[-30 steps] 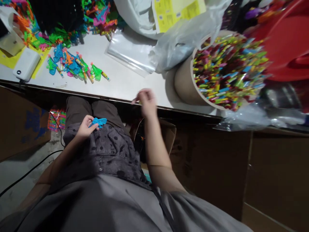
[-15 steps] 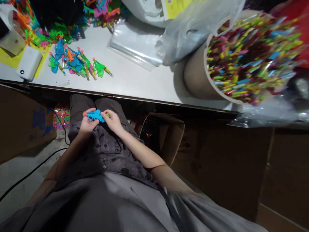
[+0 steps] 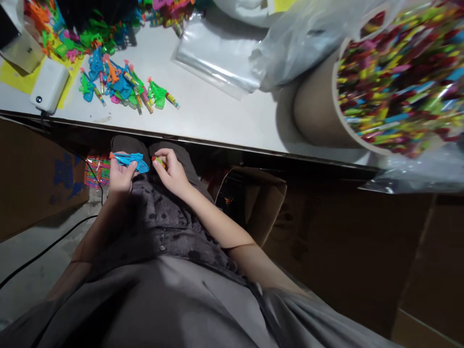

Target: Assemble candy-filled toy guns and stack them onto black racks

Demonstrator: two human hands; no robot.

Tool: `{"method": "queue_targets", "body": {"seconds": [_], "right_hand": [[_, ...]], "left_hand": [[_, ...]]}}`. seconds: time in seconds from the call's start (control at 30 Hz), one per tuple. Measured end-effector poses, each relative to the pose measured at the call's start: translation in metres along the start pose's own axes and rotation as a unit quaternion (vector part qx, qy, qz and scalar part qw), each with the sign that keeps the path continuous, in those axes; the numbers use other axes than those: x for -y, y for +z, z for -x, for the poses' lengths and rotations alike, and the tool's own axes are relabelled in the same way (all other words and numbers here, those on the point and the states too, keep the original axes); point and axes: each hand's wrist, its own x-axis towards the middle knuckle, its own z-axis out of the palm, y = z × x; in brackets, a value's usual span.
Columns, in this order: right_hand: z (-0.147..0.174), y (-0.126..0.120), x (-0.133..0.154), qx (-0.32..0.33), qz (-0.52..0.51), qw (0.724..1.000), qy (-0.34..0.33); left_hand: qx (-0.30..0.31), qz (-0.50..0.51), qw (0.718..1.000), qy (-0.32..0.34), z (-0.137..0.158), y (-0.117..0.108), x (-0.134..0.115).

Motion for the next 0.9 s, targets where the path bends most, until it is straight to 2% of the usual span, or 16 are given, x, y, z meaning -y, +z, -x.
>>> {"method": "queue_targets", "body": {"seconds": [0.13, 0.3, 0.43, 0.63, 0.77, 0.9], "right_hand": [[-0.001, -0.003, 0.000, -0.007, 0.014, 1.000, -0.001], [-0.001, -0.003, 0.000, -0.006, 0.038, 0.999, -0.013], [0.000, -0.005, -0.003, 0.010, 0.088, 0.996, -0.034], [-0.005, -0.003, -0.001, 0.089, 0.146, 0.984, -0.057], [-0.015, 0.009, 0.005, 0.107, 0.171, 0.977, -0.065], [-0.026, 0.015, 0.005, 0.114, 0.161, 0.980, -0.040]], "left_hand": [[0.047, 0.008, 0.998, -0.051, 0.007, 0.006, -0.004], [0.051, 0.013, 0.996, -0.069, 0.010, 0.005, 0.001], [0.052, 0.000, 0.997, -0.061, 0.009, -0.001, 0.007], [0.089, -0.039, 0.994, -0.040, -0.002, -0.014, 0.009], [0.060, -0.056, 0.997, -0.007, -0.011, -0.027, 0.008], [0.044, -0.080, 0.996, 0.007, -0.018, -0.036, 0.008]]}}
